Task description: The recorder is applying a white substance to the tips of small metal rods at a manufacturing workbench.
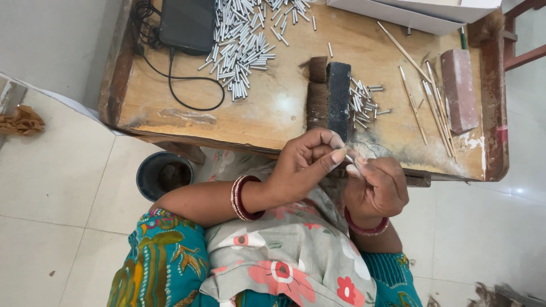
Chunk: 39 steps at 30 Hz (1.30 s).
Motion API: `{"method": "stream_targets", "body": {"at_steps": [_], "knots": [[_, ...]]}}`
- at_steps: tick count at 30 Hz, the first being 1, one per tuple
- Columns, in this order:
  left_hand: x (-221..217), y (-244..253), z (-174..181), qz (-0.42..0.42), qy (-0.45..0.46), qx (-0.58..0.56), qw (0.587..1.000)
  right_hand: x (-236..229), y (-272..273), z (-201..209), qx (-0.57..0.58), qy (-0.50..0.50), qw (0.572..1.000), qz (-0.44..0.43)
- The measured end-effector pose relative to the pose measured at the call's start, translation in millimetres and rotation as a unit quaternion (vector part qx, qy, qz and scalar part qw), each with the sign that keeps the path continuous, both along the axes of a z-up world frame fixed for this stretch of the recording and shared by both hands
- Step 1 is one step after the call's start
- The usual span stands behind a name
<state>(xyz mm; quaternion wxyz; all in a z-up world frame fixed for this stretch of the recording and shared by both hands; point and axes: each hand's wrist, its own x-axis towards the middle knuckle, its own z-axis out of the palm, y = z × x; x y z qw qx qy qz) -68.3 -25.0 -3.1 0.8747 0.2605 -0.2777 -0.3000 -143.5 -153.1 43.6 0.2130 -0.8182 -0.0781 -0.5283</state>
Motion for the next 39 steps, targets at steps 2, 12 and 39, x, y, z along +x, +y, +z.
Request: {"method": "stream_targets", "body": {"at_steps": [2,12,39], "knots": [[-0.4,2.4,7.3,0.015,-0.010,0.005,1.000,-5.2,0.5,11.3,0.011,0.030,0.999,0.025],[-8.5,6.1,4.3,0.024,-0.024,0.020,0.999,-19.7,-8.2,-11.7,0.124,0.034,0.989,0.069],[76.3,31.7,30.5,0.337,-0.411,0.310,0.789,28.3,-32.2,24.8,-0.053,0.119,0.986,-0.109]]}}
